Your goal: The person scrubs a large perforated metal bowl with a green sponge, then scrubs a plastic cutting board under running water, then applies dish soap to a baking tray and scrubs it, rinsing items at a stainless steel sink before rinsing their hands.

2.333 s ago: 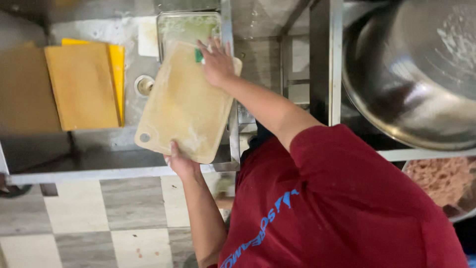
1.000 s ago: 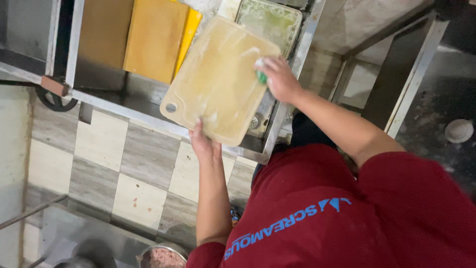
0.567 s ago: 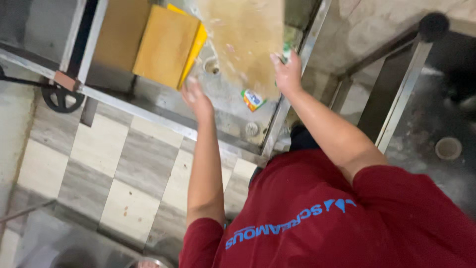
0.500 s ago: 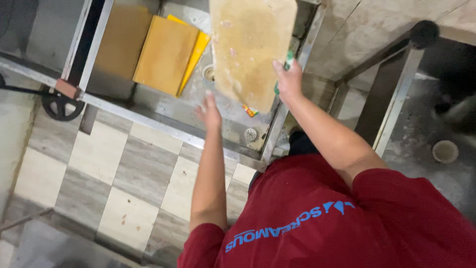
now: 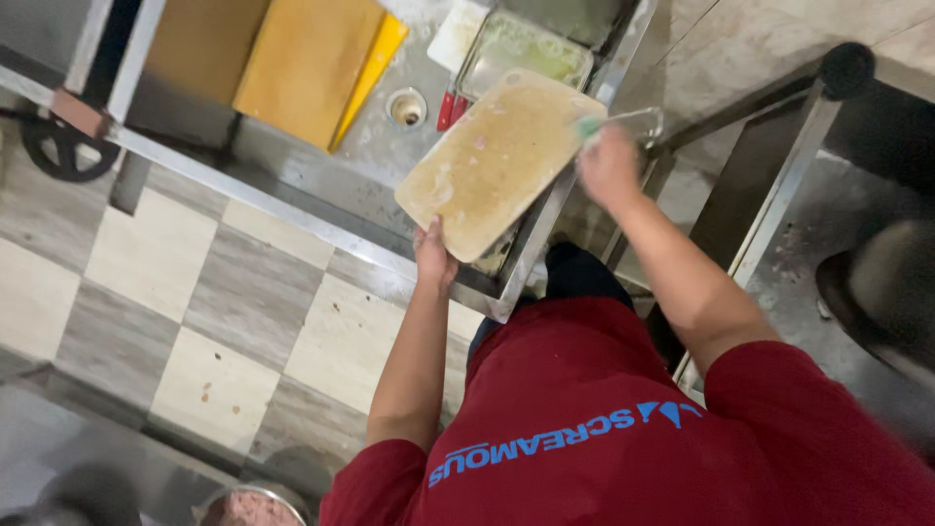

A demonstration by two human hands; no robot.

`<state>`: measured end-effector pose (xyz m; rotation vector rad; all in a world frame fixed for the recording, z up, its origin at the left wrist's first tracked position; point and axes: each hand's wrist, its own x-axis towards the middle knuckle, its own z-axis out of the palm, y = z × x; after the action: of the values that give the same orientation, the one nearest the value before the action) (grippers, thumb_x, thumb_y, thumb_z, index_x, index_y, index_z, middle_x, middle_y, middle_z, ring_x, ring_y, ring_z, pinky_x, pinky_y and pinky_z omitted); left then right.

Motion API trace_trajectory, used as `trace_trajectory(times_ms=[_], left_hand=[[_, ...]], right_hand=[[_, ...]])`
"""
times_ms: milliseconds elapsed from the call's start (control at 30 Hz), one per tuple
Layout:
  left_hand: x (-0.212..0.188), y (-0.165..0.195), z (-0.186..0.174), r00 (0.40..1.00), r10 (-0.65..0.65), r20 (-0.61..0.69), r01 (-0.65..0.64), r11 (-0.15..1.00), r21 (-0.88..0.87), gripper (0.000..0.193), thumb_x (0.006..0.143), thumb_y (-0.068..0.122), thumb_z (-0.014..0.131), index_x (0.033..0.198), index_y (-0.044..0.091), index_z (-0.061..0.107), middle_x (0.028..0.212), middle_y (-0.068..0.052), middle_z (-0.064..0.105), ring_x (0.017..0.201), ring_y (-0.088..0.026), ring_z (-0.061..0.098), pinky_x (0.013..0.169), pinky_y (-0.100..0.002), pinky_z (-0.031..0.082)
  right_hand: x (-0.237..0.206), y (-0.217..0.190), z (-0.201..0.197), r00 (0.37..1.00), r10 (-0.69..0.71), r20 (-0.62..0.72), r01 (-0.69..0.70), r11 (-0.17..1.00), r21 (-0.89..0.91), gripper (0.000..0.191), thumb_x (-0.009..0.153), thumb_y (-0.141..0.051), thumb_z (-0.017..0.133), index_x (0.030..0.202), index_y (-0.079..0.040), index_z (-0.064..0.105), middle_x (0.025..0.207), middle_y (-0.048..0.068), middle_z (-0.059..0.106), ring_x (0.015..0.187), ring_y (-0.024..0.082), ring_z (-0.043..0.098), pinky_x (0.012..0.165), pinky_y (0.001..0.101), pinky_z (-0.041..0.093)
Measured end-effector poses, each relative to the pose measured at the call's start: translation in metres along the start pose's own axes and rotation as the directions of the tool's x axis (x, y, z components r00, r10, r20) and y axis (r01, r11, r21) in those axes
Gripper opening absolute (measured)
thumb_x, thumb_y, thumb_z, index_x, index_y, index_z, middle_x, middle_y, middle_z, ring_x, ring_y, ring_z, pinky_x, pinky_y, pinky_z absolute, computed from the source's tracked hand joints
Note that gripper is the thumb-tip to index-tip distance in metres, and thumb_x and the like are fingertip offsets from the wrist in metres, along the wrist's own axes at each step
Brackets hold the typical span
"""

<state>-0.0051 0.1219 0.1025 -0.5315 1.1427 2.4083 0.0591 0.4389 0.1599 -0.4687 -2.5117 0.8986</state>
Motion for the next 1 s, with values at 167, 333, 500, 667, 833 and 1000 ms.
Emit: trace_trajectory(times_ms=[167,333,500,667,833,1000], left_hand=[[-0.016,-0.040,-0.032,0.996,-0.076,-0.053,0.084,0.983,0.161,0.044,0.104,0.008,0.051,0.147,0.000,0.042,0.136,-0.016,0.061,0.120,-0.028,0.063,0.101,-0.043,0.053],[-0.013,-0.050,-0.047,0.998,0.058,-0.014,-0.053,0.961,0.272,0.046,0.104,0.004,0.053,0.149,0.002,0.041,0.141,-0.016,0.059,0.125,-0.027,0.060,0.105,-0.040,0.051],[-0.024,-0.059,-0.039,0.976,-0.207,-0.071,0.217,0.955,0.203,0.045,0.102,0.007,0.050,0.146,0.005,0.041,0.133,-0.016,0.061,0.108,-0.030,0.069,0.077,-0.047,0.062],[-0.041,-0.050,-0.022,0.985,-0.159,-0.072,0.170,0.963,0.208,0.044,0.101,0.007,0.052,0.142,0.003,0.039,0.132,-0.017,0.062,0.104,-0.030,0.073,0.072,-0.043,0.066],[-0.050,-0.022,-0.033,0.978,-0.082,-0.191,0.159,0.888,0.432,0.044,0.101,0.008,0.057,0.141,0.000,0.041,0.123,-0.028,0.065,0.090,-0.035,0.070,0.067,-0.041,0.064],[-0.060,-0.022,-0.049,0.992,-0.111,0.057,0.109,0.993,0.035,0.063,0.089,0.005,0.064,0.148,0.004,0.042,0.142,-0.012,0.058,0.129,-0.026,0.062,0.111,-0.045,0.052]], right_hand=[[-0.014,-0.058,0.056,0.459,-0.657,0.598,0.595,0.727,0.343,0.040,0.089,-0.019,0.056,0.128,-0.017,0.066,0.134,0.007,0.064,0.129,0.030,0.055,0.106,0.0582,0.038],[0.001,-0.074,0.074,0.213,-0.786,0.581,0.765,0.504,0.400,0.049,0.097,-0.022,0.050,0.145,-0.027,0.062,0.157,0.005,0.051,0.147,0.028,0.042,0.119,0.0579,0.028],[0.048,-0.036,0.125,0.561,-0.299,0.772,0.615,0.775,-0.147,0.044,0.085,-0.021,0.057,0.127,-0.023,0.068,0.145,0.008,0.058,0.137,0.028,0.051,0.108,0.0679,0.028],[0.131,0.037,0.129,0.660,0.278,0.698,0.281,0.770,-0.572,0.023,0.095,-0.014,0.060,0.108,-0.008,0.077,0.114,0.019,0.073,0.108,0.039,0.069,0.090,0.0555,0.052],[0.111,0.008,0.140,0.860,-0.195,0.471,0.158,0.980,0.118,0.032,0.085,-0.014,0.067,0.116,-0.009,0.072,0.106,0.022,0.070,0.100,0.045,0.064,0.085,0.0539,0.050],[0.004,-0.108,0.123,0.567,-0.585,0.580,0.305,0.803,0.511,0.052,0.077,-0.020,0.072,0.128,-0.013,0.066,0.111,0.019,0.066,0.103,0.042,0.063,0.086,0.0535,0.049]])
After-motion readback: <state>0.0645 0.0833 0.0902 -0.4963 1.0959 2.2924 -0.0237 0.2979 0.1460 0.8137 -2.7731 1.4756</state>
